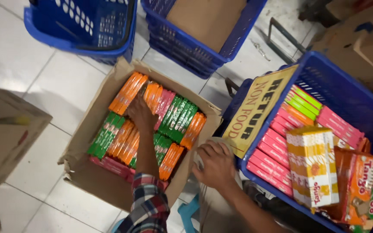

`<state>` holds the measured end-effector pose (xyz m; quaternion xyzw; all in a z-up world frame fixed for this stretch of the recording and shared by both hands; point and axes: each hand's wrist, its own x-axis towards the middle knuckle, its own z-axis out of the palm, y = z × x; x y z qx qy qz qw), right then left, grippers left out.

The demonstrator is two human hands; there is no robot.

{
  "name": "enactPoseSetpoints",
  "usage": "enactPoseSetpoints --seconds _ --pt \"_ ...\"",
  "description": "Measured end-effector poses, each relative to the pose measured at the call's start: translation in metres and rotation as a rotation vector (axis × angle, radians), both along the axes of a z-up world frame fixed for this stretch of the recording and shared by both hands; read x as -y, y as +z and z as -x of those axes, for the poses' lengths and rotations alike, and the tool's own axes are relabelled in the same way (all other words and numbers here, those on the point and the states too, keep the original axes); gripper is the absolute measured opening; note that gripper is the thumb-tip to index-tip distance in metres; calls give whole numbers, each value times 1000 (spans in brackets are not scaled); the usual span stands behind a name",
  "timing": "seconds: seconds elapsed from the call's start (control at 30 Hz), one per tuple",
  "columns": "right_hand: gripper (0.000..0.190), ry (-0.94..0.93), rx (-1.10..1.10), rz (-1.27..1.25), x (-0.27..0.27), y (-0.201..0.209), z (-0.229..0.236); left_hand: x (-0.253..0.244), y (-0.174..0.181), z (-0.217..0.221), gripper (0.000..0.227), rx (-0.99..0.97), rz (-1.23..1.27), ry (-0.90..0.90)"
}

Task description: The person sits on a low stool and transfers packets of Tango snacks from a cardboard box into a blue plastic crate. They arrange the packets by color and brand, stacking them neatly in rows within the crate.

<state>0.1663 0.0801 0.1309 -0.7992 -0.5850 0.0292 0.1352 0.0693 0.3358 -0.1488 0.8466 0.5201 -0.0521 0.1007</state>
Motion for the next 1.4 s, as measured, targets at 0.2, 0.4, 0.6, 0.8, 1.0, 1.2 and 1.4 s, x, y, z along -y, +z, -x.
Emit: enactPoseSetpoints --seconds 0.2,0.4,0.6,0.8,1.0,1.2,1.4 --pt "52 -35 -48 186 11 -8 3 35 113 34 40 370 665 342" --pt "63 19 -153 35 32 -32 7 145 290 76 55 963 759 681" --pt "65 -187 -1653 -407 91 4 3 269 372 81 61 925 515 536" --pt "131 -346 -1031 -242 232 184 -17 403 393 23 82 1040 471 89" --pt "121 -545 -1110 -721 365 193 -81 505 375 -36 102 1211 1112 -396" --pt "120 -872 -639 -673 455 199 -145 543 382 -64 67 832 1027 -550" --pt "111 -1085 -392 -191 491 163 -198 557 336 -43 67 633 1076 -497"
